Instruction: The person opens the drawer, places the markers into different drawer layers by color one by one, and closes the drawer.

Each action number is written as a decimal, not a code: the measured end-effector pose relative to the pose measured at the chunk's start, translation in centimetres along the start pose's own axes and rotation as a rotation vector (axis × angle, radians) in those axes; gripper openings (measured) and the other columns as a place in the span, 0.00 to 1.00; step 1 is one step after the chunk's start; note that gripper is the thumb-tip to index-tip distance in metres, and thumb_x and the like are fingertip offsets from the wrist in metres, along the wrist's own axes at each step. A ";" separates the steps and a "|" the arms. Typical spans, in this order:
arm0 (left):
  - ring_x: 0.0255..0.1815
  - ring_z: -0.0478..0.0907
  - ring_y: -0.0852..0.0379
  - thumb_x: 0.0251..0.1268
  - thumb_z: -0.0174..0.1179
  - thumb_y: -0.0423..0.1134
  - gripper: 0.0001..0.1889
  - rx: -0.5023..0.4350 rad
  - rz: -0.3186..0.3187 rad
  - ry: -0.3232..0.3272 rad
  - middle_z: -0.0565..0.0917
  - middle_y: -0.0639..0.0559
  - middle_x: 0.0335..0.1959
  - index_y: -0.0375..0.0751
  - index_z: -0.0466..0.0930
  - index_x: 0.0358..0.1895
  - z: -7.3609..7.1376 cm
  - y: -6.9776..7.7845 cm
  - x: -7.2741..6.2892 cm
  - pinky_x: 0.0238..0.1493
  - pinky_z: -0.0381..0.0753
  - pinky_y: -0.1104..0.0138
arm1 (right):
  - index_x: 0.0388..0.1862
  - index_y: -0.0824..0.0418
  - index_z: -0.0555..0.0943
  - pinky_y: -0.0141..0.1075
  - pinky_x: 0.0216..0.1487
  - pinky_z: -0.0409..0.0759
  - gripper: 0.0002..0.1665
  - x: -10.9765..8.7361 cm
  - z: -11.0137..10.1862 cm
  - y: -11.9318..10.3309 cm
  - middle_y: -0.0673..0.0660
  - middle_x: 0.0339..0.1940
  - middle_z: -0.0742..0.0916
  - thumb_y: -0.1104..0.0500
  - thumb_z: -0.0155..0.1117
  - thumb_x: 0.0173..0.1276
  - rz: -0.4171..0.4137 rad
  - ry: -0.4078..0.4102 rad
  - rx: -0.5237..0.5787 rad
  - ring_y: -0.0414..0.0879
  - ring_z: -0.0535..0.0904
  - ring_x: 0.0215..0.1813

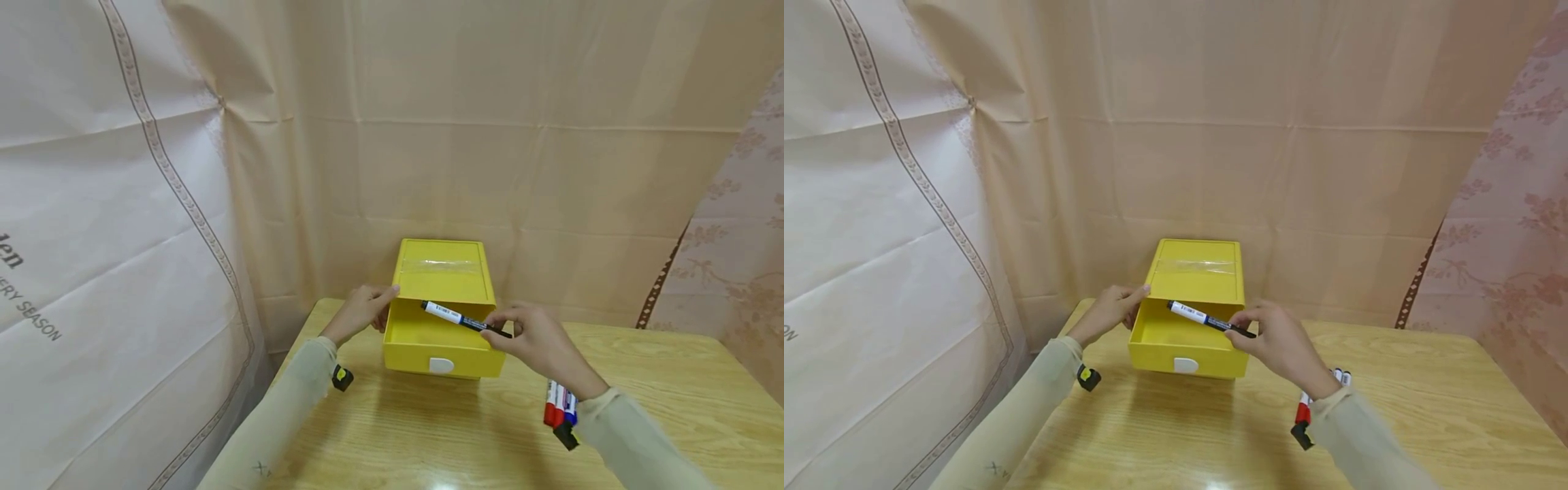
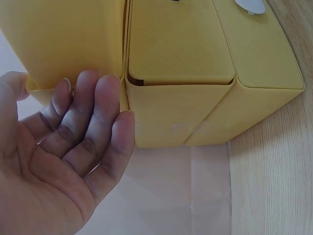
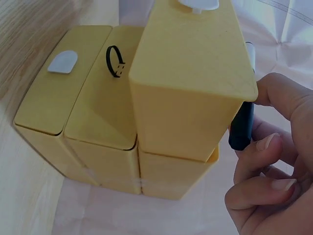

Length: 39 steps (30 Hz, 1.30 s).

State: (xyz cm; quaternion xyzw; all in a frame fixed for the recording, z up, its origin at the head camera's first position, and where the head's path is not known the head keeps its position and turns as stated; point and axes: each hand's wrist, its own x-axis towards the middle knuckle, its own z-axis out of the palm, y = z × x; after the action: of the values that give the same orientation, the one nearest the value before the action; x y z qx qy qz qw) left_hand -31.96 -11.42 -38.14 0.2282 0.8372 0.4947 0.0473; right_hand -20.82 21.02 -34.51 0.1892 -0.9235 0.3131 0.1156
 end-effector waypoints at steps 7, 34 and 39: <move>0.30 0.83 0.29 0.80 0.48 0.62 0.30 -0.007 -0.001 0.000 0.83 0.42 0.24 0.42 0.83 0.28 0.0 0.0 -0.1 0.31 0.86 0.56 | 0.40 0.49 0.90 0.33 0.21 0.66 0.03 0.2 0.3 0.0 0.44 0.35 0.84 0.54 0.75 0.68 -0.025 -0.054 0.031 0.43 0.69 0.24; 0.23 0.83 0.46 0.81 0.47 0.63 0.31 0.020 0.017 0.008 0.83 0.44 0.23 0.41 0.82 0.27 -0.1 0.0 0.0 0.31 0.86 0.57 | 0.40 0.48 0.92 0.32 0.27 0.68 0.04 2.0 0.1 -0.5 0.42 0.35 0.89 0.52 0.75 0.68 -0.027 -0.228 0.097 0.43 0.68 0.26; 0.23 0.83 0.46 0.81 0.48 0.62 0.31 0.018 0.023 0.007 0.83 0.44 0.23 0.41 0.81 0.27 0.0 0.0 -0.1 0.31 0.86 0.57 | 0.38 0.47 0.92 0.31 0.24 0.63 0.02 2.1 0.3 -0.4 0.43 0.35 0.90 0.53 0.75 0.68 0.006 -0.250 0.117 0.39 0.61 0.21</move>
State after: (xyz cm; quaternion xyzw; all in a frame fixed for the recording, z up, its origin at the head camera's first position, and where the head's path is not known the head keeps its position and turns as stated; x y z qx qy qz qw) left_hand -31.92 -11.45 -38.20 0.2365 0.8392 0.4884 0.0364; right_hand -22.52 19.98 -33.80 0.2303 -0.9114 0.3408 -0.0127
